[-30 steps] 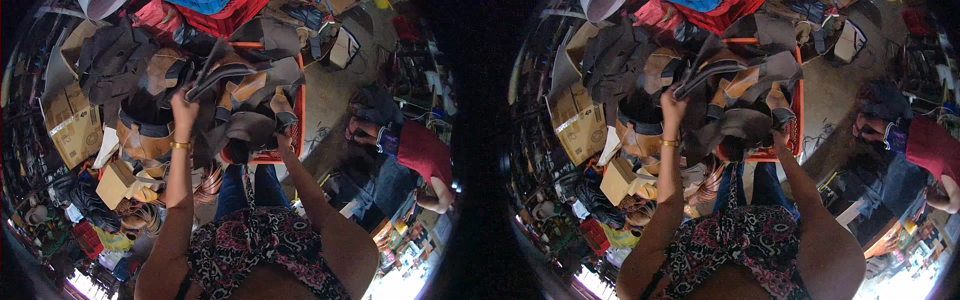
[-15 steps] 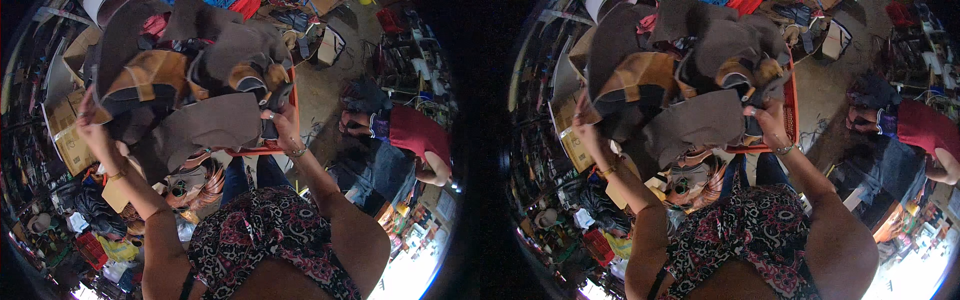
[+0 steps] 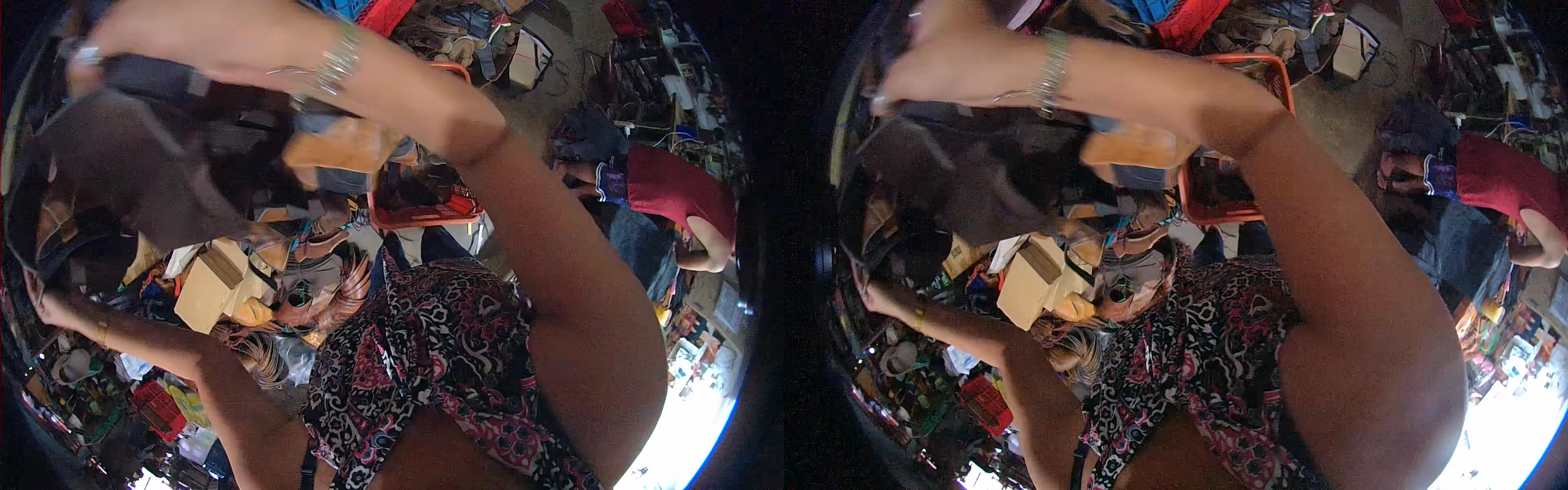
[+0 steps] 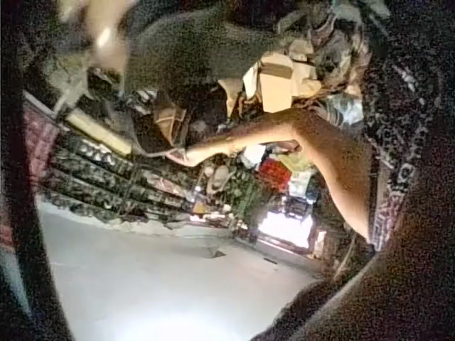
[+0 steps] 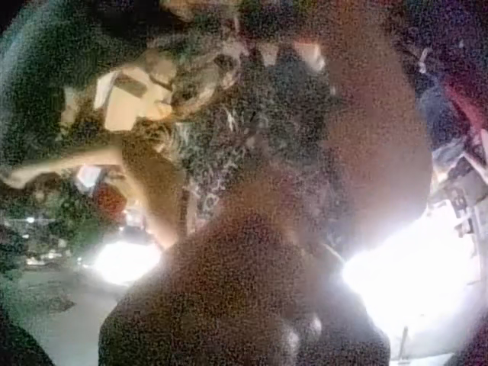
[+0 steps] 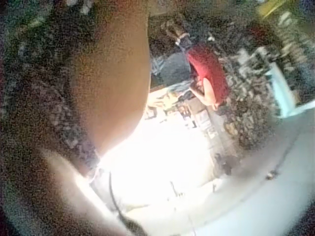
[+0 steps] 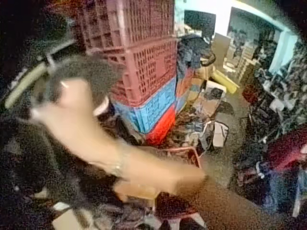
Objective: Sort leather components and hammer a leather upper piece onto a shoe template.
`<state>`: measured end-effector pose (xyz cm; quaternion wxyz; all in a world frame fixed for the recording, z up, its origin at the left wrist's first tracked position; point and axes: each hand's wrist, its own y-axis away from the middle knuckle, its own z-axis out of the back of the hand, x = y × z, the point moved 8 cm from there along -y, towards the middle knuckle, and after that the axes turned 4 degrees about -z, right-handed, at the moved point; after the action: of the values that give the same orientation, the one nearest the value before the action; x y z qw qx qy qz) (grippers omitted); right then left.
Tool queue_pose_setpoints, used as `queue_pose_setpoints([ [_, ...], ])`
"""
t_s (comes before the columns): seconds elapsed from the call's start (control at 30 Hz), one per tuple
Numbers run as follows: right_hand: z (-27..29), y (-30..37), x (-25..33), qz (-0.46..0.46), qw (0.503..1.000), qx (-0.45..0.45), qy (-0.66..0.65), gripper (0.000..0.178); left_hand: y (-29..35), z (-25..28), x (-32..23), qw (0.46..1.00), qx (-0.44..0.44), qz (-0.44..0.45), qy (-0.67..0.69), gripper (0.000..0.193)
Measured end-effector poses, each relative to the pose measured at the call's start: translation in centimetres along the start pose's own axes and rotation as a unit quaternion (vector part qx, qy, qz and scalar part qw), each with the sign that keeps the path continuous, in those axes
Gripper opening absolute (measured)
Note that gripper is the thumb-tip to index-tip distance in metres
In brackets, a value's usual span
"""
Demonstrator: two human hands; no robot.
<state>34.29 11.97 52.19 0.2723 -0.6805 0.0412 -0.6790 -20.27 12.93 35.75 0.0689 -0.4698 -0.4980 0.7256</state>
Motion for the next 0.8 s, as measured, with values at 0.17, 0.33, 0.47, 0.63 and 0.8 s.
queue_pose_setpoints([
  [0.17, -9.9, -15.0, -10.5, -0.051, 0.994, -0.072, 0.066, 0.052, 7.0, -4.5, 2.0, 0.984, 0.091, 0.109, -0.109, 0.036],
  [0.33, -10.6, -9.8, -26.8, -0.064, 0.982, -0.053, 0.173, 0.057, 21.7, -12.2, 9.2, 0.917, 0.232, 0.323, -0.031, 0.034],
  [0.47, -2.1, -1.5, -37.8, -0.095, 0.919, 0.072, 0.375, 0.067, 27.3, -23.0, 6.1, 0.839, 0.440, 0.300, 0.109, 0.060],
  [0.63, 1.2, 13.6, -38.8, -0.293, 0.925, -0.057, 0.236, 0.075, 34.6, -18.1, 5.4, 0.776, 0.500, 0.384, 0.027, 0.069],
  [0.8, 14.5, 29.6, -36.9, -0.272, 0.894, -0.211, 0.288, 0.048, 31.1, -17.9, -2.6, 0.856, 0.419, 0.295, 0.063, 0.074],
])
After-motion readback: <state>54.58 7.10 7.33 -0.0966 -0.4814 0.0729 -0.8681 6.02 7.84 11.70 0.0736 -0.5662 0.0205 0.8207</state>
